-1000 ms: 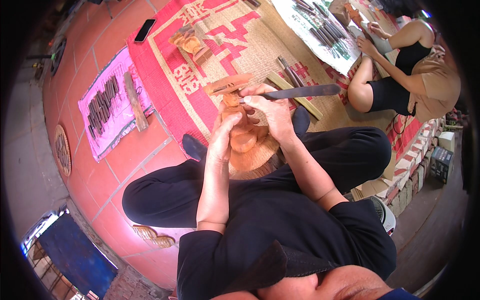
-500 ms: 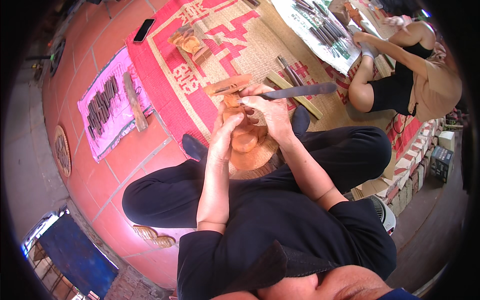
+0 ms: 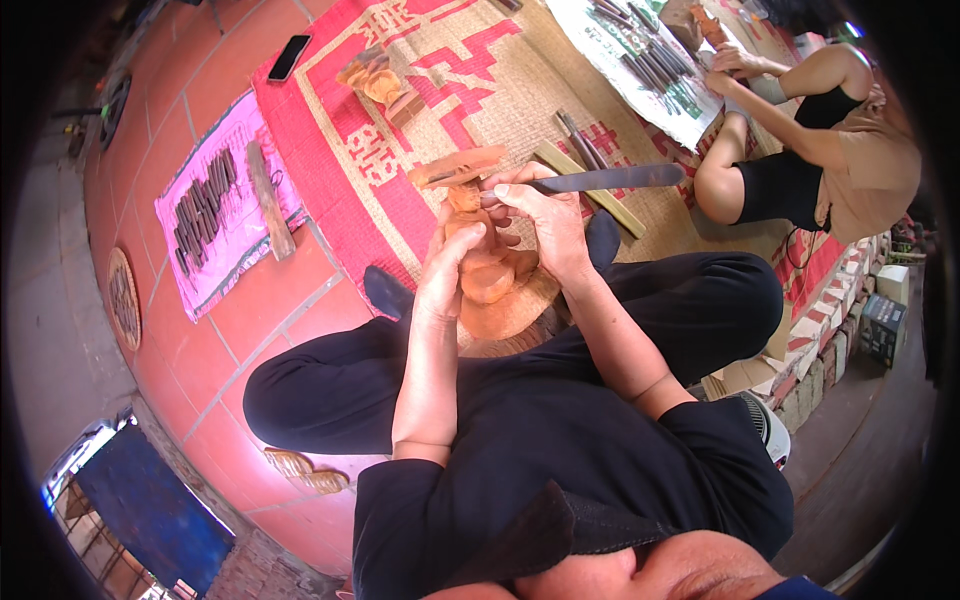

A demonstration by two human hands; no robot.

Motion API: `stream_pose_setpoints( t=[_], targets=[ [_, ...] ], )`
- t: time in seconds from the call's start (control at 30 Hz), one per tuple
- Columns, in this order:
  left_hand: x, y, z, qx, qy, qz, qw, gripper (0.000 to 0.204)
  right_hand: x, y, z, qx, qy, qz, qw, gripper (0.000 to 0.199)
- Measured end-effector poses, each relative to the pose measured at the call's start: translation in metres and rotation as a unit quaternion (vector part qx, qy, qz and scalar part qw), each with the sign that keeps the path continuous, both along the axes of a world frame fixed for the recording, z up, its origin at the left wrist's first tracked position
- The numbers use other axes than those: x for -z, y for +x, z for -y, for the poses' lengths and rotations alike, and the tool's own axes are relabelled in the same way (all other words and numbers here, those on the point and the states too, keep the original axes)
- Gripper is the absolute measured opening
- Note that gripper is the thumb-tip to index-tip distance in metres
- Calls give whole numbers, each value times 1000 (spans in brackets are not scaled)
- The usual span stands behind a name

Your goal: The person sits on a mat and uses a metal file to shape a small wooden figurine held in their left hand. They repeatedly file the top and sides of the object, rotating it to access different surfaces.

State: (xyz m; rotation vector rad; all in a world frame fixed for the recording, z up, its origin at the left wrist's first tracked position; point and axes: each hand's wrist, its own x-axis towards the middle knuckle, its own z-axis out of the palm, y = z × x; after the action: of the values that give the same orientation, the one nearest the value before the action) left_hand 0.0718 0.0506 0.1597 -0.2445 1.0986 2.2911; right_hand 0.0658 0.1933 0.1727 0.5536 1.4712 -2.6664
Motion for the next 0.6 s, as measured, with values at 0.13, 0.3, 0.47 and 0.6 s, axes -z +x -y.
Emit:
stream_pose_setpoints(
  t=[0.13,0.3,0.47,0.6],
  targets=[
    [1,1,-1,-17,12,3,1000,61,4,1,2,-36,57,-4,998,8],
    [3,2,0,11,42,15,999,62,0,-1,-3,19,-39,16,999,10],
    [-4,6,-2,0,185,146,972,61,-5,-1,-10,2,-50,-25,998,10],
    [1,8,-1,-35,232,114,965,57,-1,-1,-9,14,-10,-47,999,10]
  ],
)
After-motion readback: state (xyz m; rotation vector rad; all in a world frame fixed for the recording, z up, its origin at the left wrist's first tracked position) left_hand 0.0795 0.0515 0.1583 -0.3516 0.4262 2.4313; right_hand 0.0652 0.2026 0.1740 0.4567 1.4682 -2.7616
